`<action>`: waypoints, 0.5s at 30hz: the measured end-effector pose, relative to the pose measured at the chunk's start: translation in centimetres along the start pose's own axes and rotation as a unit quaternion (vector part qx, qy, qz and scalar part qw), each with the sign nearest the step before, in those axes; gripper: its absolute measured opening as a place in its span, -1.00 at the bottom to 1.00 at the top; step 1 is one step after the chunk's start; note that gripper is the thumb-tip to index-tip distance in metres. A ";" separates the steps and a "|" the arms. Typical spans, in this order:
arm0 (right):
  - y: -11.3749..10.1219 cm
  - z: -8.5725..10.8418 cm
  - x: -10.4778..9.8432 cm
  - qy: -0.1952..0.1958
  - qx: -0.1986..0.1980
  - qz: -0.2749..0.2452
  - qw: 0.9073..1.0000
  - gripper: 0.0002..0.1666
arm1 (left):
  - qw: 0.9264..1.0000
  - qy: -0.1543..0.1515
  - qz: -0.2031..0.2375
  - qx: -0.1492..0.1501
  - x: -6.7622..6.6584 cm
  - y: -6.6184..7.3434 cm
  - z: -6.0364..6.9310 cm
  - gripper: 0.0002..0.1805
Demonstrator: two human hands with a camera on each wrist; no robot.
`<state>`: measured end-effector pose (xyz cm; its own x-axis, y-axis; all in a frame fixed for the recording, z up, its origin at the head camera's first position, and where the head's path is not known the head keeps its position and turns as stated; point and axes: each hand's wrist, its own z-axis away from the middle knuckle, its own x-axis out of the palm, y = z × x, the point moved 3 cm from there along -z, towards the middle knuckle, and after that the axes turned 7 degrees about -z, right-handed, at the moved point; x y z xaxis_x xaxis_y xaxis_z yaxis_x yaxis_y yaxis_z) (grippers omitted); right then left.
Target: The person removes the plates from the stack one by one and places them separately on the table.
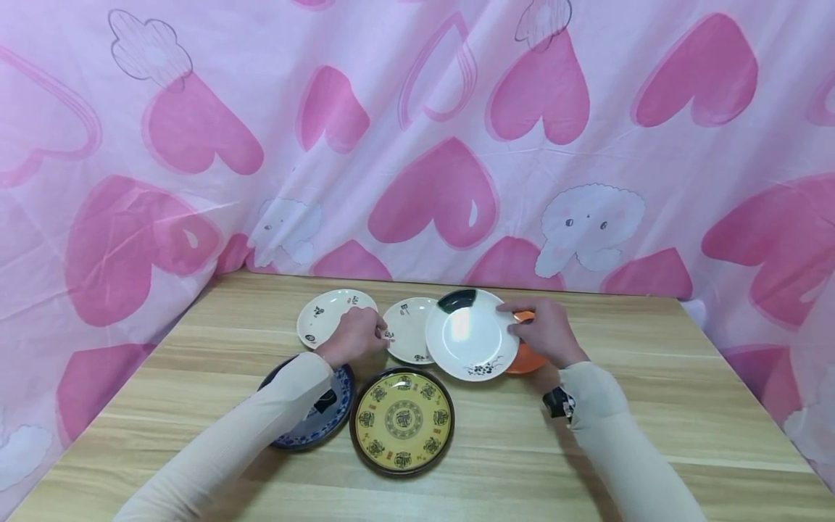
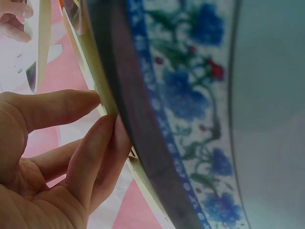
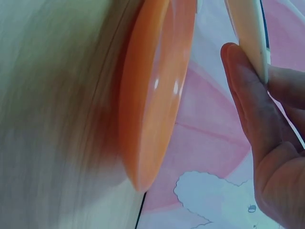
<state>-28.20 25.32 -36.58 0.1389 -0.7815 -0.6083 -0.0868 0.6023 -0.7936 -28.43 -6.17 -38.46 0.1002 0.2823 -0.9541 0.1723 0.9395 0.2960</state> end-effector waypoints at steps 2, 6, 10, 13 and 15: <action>0.2 0.1 -0.2 -0.005 0.000 0.003 1.000 -0.50 | 1.000 -0.002 0.002 -0.001 0.0 0.0 0.0 -0.59; 0.6 0.5 -0.8 -0.010 -0.003 0.013 1.000 -0.50 | 1.000 0.000 -0.001 0.001 0.0 0.0 0.0 -0.63; 0.6 0.9 -1.2 -0.011 -0.021 0.019 1.000 -0.51 | 1.000 0.003 -0.003 0.005 0.0 0.0 0.1 -0.64; 0.6 1.1 -1.4 -0.009 -0.029 0.026 0.999 -0.51 | 1.000 0.005 -0.001 0.006 -0.1 0.1 0.2 -0.55; 0.6 1.3 -1.5 -0.010 -0.031 0.028 0.999 -0.51 | 1.000 0.006 0.001 0.008 -0.2 0.1 0.2 -0.46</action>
<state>-27.21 27.08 -36.08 0.1515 -0.7430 -0.6519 -0.1565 0.6331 -0.7580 -28.25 -6.15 -38.24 0.0889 0.2866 -0.9539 0.1882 0.9356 0.2986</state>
